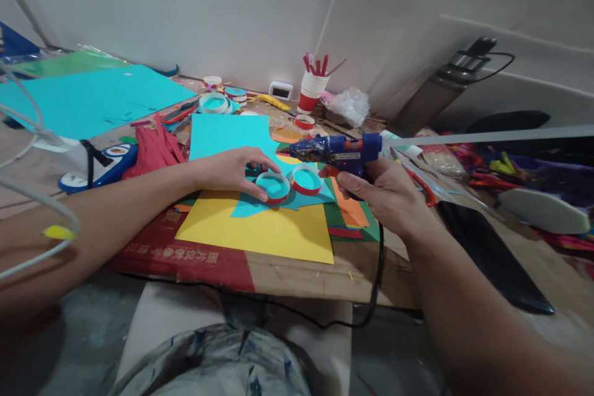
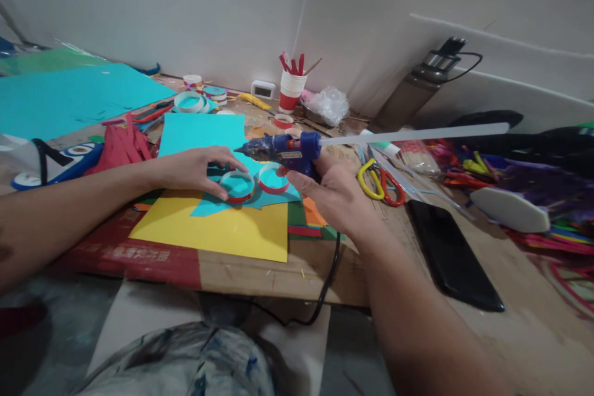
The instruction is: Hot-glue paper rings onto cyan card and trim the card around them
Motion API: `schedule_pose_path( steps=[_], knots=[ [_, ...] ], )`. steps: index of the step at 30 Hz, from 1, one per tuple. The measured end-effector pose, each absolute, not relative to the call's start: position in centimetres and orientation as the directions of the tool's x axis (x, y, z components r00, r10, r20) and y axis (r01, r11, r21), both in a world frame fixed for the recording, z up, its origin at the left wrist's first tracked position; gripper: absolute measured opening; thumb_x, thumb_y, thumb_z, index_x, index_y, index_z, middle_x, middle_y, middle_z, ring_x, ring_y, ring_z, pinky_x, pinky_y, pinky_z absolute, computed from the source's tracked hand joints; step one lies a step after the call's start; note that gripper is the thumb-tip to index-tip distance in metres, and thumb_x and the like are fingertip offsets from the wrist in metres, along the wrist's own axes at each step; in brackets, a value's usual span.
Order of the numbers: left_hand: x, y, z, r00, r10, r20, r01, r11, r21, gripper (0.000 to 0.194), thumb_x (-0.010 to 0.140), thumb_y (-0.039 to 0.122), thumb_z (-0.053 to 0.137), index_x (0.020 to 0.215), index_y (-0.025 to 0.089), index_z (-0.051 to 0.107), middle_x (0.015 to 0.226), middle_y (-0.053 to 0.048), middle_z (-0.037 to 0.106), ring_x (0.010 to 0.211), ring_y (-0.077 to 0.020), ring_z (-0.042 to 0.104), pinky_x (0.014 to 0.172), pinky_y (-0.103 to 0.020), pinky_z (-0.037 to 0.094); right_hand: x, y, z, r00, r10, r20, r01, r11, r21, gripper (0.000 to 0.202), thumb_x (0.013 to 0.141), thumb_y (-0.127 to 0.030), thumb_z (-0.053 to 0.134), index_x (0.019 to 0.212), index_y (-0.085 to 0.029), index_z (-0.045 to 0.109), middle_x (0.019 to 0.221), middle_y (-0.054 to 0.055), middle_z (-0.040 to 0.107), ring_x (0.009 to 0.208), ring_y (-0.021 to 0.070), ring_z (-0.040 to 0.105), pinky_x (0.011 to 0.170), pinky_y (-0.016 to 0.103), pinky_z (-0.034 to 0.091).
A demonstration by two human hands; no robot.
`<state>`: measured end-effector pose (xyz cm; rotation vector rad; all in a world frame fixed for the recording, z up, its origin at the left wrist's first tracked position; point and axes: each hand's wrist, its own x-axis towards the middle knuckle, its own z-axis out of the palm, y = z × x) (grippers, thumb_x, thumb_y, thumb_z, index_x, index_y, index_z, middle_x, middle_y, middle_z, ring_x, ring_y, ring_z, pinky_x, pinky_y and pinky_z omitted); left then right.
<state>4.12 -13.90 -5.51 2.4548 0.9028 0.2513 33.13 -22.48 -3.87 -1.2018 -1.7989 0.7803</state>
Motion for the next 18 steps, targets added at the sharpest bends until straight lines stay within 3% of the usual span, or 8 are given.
schedule_pose_path(
  steps=[7, 11, 18],
  knots=[
    [4.08, -13.75, -5.87, 0.755, 0.655, 0.003, 0.561, -0.648, 0.515, 0.065, 0.073, 0.061, 0.083, 0.129, 0.030, 0.072, 0.120, -0.005, 0.067, 0.111, -0.0255, 0.060, 0.094, -0.031, 0.043, 33.44, -22.33, -4.21, -0.309, 0.903, 0.299, 0.541, 0.425, -0.725, 0.036, 0.092, -0.044, 0.068, 0.124, -0.026, 0.071, 0.116, 0.006, 0.076, 0.107, 0.0293, 0.068, 0.091, 0.045, 0.056],
    [4.15, -13.77, -5.97, 0.724, 0.690, -0.006, 0.591, -0.616, 0.521, 0.072, 0.069, 0.064, 0.085, 0.129, 0.028, 0.071, 0.123, -0.005, 0.067, 0.114, -0.0273, 0.059, 0.096, -0.032, 0.043, 33.33, -22.38, -4.04, -0.336, 0.889, 0.310, 0.628, 0.457, -0.630, 0.033, 0.092, -0.044, 0.066, 0.116, -0.022, 0.073, 0.108, 0.008, 0.076, 0.103, 0.0314, 0.068, 0.086, 0.045, 0.055],
    [4.07, -13.74, -6.01, 0.707, 0.707, -0.025, 0.604, -0.585, 0.541, 0.075, 0.067, 0.066, 0.083, 0.130, 0.027, 0.070, 0.126, -0.006, 0.066, 0.112, -0.0266, 0.060, 0.094, -0.031, 0.043, 32.82, -22.62, -3.97, -0.361, 0.879, 0.312, 0.715, 0.476, -0.513, 0.022, 0.092, -0.038, 0.064, 0.102, -0.020, 0.073, 0.090, 0.009, 0.073, 0.081, 0.0266, 0.064, 0.075, 0.039, 0.051]
  ],
)
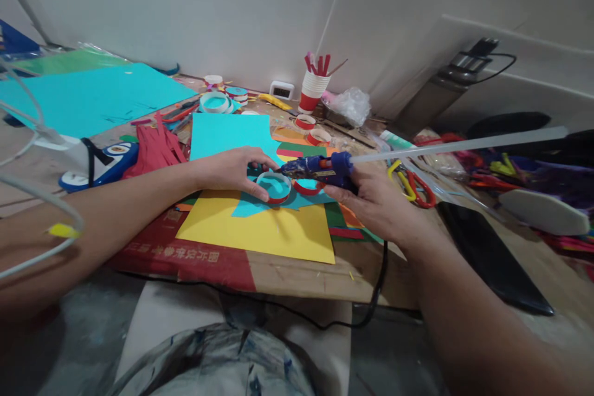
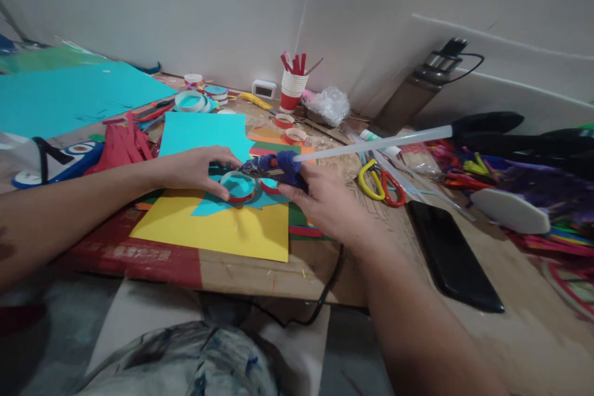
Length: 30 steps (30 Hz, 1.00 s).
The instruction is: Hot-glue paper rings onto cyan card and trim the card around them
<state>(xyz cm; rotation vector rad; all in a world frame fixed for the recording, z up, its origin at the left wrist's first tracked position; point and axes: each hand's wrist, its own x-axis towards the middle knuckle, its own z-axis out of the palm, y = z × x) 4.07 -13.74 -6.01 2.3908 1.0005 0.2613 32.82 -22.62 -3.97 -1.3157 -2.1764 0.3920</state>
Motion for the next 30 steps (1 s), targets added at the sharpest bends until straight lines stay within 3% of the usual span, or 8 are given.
schedule_pose_path(
  steps=[9, 15, 21, 30],
  knots=[
    [4.1, -13.7, -6.0, 0.705, 0.708, -0.039, 0.611, -0.580, 0.539, 0.074, 0.066, 0.064, 0.083, 0.129, 0.027, 0.071, 0.122, -0.006, 0.066, 0.111, -0.0263, 0.060, 0.093, -0.032, 0.043, 32.2, -22.8, -4.0, -0.376, 0.891, 0.255, 0.726, 0.454, -0.516, 0.019, 0.092, -0.036, 0.062, 0.096, -0.019, 0.070, 0.097, 0.011, 0.075, 0.088, 0.0279, 0.067, 0.080, 0.040, 0.053],
    [4.2, -13.7, -5.9, 0.703, 0.709, -0.047, 0.620, -0.580, 0.528, 0.073, 0.067, 0.062, 0.083, 0.130, 0.027, 0.070, 0.121, -0.005, 0.066, 0.110, -0.0257, 0.061, 0.092, -0.031, 0.043, 31.8, -22.9, -4.3, -0.385, 0.890, 0.242, 0.733, 0.455, -0.506, 0.017, 0.093, -0.034, 0.060, 0.090, -0.020, 0.069, 0.090, 0.010, 0.074, 0.084, 0.0264, 0.067, 0.075, 0.037, 0.053],
    [4.3, -13.6, -5.9, 0.712, 0.701, -0.036, 0.621, -0.605, 0.499, 0.071, 0.068, 0.062, 0.083, 0.130, 0.030, 0.070, 0.120, -0.004, 0.067, 0.106, -0.0249, 0.060, 0.089, -0.030, 0.042, 31.4, -23.0, -4.2, -0.418, 0.866, 0.276, 0.693, 0.500, -0.520, 0.014, 0.095, -0.033, 0.061, 0.097, -0.024, 0.071, 0.091, 0.008, 0.074, 0.092, 0.0277, 0.068, 0.080, 0.037, 0.054],
    [4.6, -13.9, -5.3, 0.712, 0.699, -0.058, 0.631, -0.602, 0.490, 0.067, 0.069, 0.059, 0.084, 0.128, 0.030, 0.072, 0.116, -0.003, 0.067, 0.103, -0.0238, 0.060, 0.085, -0.029, 0.041, 30.7, -23.4, -4.0, -0.415, 0.866, 0.278, 0.744, 0.500, -0.444, 0.014, 0.095, -0.029, 0.059, 0.104, -0.024, 0.070, 0.104, 0.010, 0.076, 0.095, 0.0279, 0.068, 0.082, 0.037, 0.052]
  ],
)
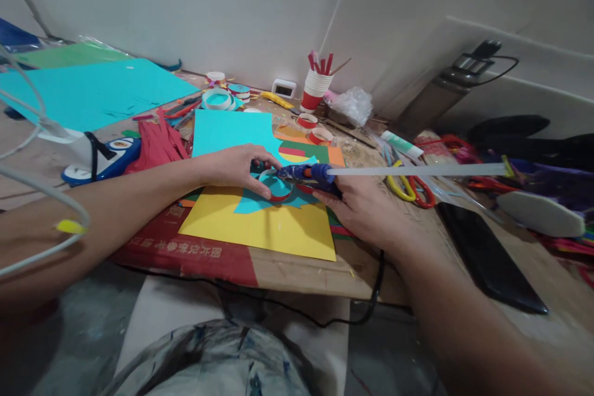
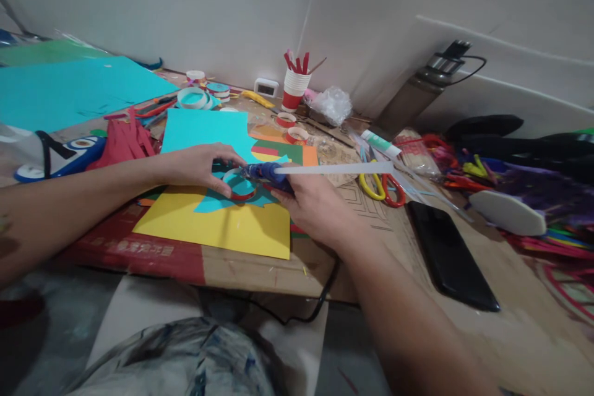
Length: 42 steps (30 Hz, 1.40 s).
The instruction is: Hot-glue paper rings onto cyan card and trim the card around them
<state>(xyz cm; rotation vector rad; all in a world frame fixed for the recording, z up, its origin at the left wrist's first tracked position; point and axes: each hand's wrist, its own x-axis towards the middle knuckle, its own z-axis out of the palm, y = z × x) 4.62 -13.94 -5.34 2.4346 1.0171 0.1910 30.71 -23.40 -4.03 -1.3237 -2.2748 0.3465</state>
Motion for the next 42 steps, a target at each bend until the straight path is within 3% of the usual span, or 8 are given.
schedule_pose_path(
  steps=[7, 15, 22, 31, 42],
  knots=[
    [4.5, -13.9, -5.5, 0.725, 0.686, -0.057, 0.611, -0.603, 0.513, 0.066, 0.069, 0.060, 0.082, 0.128, 0.030, 0.072, 0.115, -0.004, 0.067, 0.105, -0.0246, 0.060, 0.090, -0.030, 0.041, 30.2, -23.7, -3.7, -0.432, 0.866, 0.252, 0.766, 0.500, -0.405, 0.015, 0.097, -0.029, 0.054, 0.103, -0.023, 0.067, 0.099, 0.009, 0.074, 0.086, 0.0245, 0.066, 0.072, 0.032, 0.048],
    [4.5, -13.9, -5.6, 0.732, 0.680, -0.042, 0.593, -0.605, 0.531, 0.065, 0.069, 0.059, 0.082, 0.127, 0.031, 0.073, 0.112, -0.004, 0.065, 0.106, -0.0249, 0.059, 0.090, -0.030, 0.041, 30.3, -24.3, -3.6, -0.422, 0.864, 0.275, 0.829, 0.490, -0.269, 0.012, 0.096, -0.028, 0.054, 0.095, -0.024, 0.065, 0.091, 0.009, 0.071, 0.080, 0.0256, 0.063, 0.067, 0.035, 0.042],
    [4.4, -13.7, -5.8, 0.747, 0.663, -0.047, 0.578, -0.613, 0.539, 0.065, 0.070, 0.060, 0.081, 0.127, 0.031, 0.073, 0.112, -0.004, 0.066, 0.104, -0.0243, 0.059, 0.090, -0.030, 0.041, 30.2, -24.6, -3.6, -0.423, 0.857, 0.294, 0.837, 0.494, -0.236, 0.014, 0.098, -0.030, 0.052, 0.096, -0.023, 0.064, 0.090, 0.010, 0.070, 0.076, 0.0256, 0.062, 0.063, 0.035, 0.039],
    [4.5, -13.7, -5.7, 0.745, 0.665, -0.057, 0.595, -0.622, 0.509, 0.067, 0.071, 0.061, 0.080, 0.130, 0.031, 0.071, 0.120, -0.004, 0.065, 0.107, -0.0233, 0.058, 0.090, -0.028, 0.040, 29.8, -24.7, -3.5, -0.419, 0.867, 0.271, 0.880, 0.461, -0.115, 0.015, 0.097, -0.024, 0.050, 0.094, -0.020, 0.064, 0.085, 0.008, 0.068, 0.071, 0.0208, 0.058, 0.061, 0.031, 0.035],
    [4.8, -14.0, -5.2, 0.746, 0.662, -0.077, 0.599, -0.615, 0.512, 0.070, 0.070, 0.061, 0.080, 0.131, 0.028, 0.071, 0.122, -0.005, 0.068, 0.103, -0.0233, 0.058, 0.085, -0.028, 0.039, 30.0, -25.0, -3.2, -0.409, 0.874, 0.264, 0.893, 0.442, -0.082, 0.015, 0.095, -0.025, 0.052, 0.095, -0.021, 0.066, 0.080, 0.007, 0.066, 0.068, 0.0215, 0.057, 0.060, 0.031, 0.035]
  ],
)
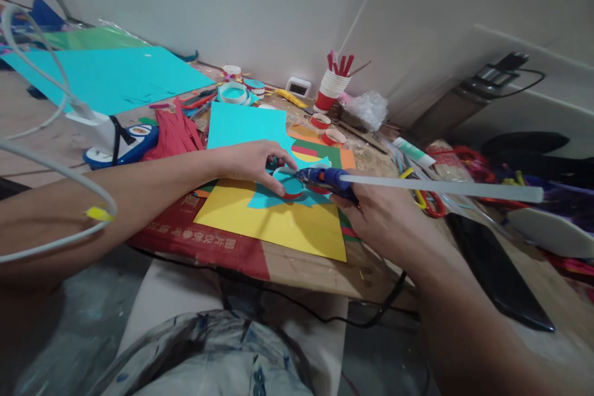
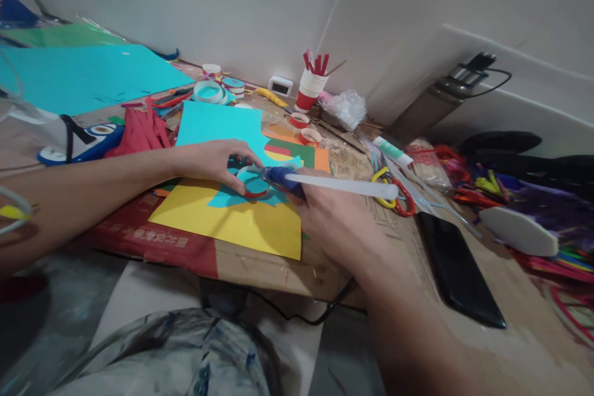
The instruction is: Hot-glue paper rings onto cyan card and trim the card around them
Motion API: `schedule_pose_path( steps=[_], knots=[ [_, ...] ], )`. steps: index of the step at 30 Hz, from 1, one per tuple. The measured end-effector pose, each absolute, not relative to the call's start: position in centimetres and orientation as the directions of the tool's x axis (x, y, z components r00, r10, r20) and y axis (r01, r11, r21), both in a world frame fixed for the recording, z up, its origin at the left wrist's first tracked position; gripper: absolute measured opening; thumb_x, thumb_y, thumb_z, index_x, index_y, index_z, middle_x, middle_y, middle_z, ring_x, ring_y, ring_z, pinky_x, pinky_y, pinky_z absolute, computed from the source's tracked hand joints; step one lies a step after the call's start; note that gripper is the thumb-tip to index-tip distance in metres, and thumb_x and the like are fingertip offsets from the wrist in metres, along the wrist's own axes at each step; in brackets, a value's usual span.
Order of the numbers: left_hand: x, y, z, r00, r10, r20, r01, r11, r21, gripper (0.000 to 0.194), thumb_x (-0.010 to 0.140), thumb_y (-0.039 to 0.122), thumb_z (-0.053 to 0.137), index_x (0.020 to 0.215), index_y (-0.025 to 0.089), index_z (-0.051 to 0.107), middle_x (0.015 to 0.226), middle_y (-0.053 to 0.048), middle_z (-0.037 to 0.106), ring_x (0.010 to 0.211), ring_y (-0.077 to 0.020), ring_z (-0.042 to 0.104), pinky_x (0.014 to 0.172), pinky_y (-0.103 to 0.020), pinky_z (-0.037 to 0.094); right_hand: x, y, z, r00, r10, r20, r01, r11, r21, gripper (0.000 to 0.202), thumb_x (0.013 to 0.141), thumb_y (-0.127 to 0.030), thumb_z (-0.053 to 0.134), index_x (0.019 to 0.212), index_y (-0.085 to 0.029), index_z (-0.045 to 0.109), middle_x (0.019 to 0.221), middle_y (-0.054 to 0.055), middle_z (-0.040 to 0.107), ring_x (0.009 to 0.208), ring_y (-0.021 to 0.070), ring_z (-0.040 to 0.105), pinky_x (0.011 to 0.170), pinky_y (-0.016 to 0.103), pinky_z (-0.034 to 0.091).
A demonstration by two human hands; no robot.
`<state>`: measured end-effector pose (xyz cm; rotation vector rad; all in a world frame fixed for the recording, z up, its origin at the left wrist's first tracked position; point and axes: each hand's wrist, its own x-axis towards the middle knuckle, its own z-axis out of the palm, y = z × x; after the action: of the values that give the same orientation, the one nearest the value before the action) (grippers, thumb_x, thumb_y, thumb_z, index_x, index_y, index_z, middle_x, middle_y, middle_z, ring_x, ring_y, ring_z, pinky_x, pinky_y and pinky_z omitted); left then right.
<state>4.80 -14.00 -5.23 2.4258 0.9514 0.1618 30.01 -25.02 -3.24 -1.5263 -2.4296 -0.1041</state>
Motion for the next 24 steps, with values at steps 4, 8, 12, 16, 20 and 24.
schedule_pose_path(
  steps=[4, 8, 12, 16, 20, 24],
  knots=[
    [4.83, -14.01, -5.21, 0.743, 0.665, -0.077, 0.603, -0.614, 0.509, 0.070, 0.070, 0.062, 0.080, 0.130, 0.028, 0.071, 0.122, -0.005, 0.068, 0.107, -0.0247, 0.058, 0.089, -0.030, 0.039, 29.68, -24.88, -3.58, -0.422, 0.865, 0.271, 0.887, 0.455, -0.071, 0.020, 0.098, -0.026, 0.048, 0.096, -0.020, 0.066, 0.079, 0.008, 0.066, 0.070, 0.0228, 0.058, 0.061, 0.032, 0.036],
    [4.91, -14.03, -5.19, 0.742, 0.667, -0.070, 0.598, -0.611, 0.518, 0.070, 0.068, 0.061, 0.080, 0.129, 0.028, 0.072, 0.120, -0.005, 0.068, 0.106, -0.0246, 0.059, 0.087, -0.030, 0.040, 29.37, -24.78, -3.68, -0.428, 0.864, 0.263, 0.889, 0.455, -0.049, 0.019, 0.098, -0.025, 0.048, 0.096, -0.020, 0.066, 0.081, 0.009, 0.067, 0.075, 0.0240, 0.060, 0.065, 0.033, 0.038],
    [4.92, -14.00, -5.23, 0.747, 0.662, -0.070, 0.597, -0.620, 0.510, 0.069, 0.069, 0.063, 0.079, 0.128, 0.028, 0.073, 0.116, -0.005, 0.068, 0.103, -0.0245, 0.059, 0.085, -0.030, 0.040, 29.55, -24.89, -3.52, -0.430, 0.863, 0.264, 0.883, 0.463, -0.075, 0.016, 0.096, -0.022, 0.049, 0.095, -0.020, 0.065, 0.083, 0.008, 0.067, 0.072, 0.0220, 0.059, 0.063, 0.031, 0.037],
    [4.78, -13.93, -5.34, 0.750, 0.658, -0.064, 0.595, -0.630, 0.499, 0.070, 0.070, 0.064, 0.078, 0.129, 0.028, 0.072, 0.113, -0.005, 0.068, 0.101, -0.0238, 0.059, 0.084, -0.029, 0.039, 29.99, -25.33, -3.26, -0.427, 0.862, 0.274, 0.882, 0.464, -0.084, 0.014, 0.094, -0.021, 0.050, 0.095, -0.020, 0.064, 0.083, 0.007, 0.067, 0.070, 0.0210, 0.057, 0.062, 0.031, 0.036],
    [4.69, -13.93, -5.36, 0.757, 0.650, -0.062, 0.583, -0.631, 0.512, 0.069, 0.071, 0.065, 0.077, 0.130, 0.029, 0.072, 0.113, -0.004, 0.068, 0.101, -0.0237, 0.060, 0.084, -0.029, 0.039, 30.13, -25.69, -3.07, -0.434, 0.862, 0.260, 0.883, 0.464, -0.066, 0.012, 0.093, -0.019, 0.050, 0.094, -0.020, 0.063, 0.083, 0.006, 0.066, 0.068, 0.0203, 0.056, 0.061, 0.031, 0.035],
    [4.76, -13.93, -5.29, 0.751, 0.656, -0.075, 0.595, -0.623, 0.508, 0.071, 0.070, 0.065, 0.078, 0.130, 0.028, 0.071, 0.115, -0.004, 0.068, 0.103, -0.0241, 0.059, 0.085, -0.030, 0.039, 29.88, -25.69, -3.04, -0.453, 0.850, 0.268, 0.877, 0.479, -0.037, 0.014, 0.094, -0.019, 0.048, 0.094, -0.020, 0.062, 0.084, 0.007, 0.067, 0.070, 0.0209, 0.056, 0.064, 0.032, 0.037]
  ],
)
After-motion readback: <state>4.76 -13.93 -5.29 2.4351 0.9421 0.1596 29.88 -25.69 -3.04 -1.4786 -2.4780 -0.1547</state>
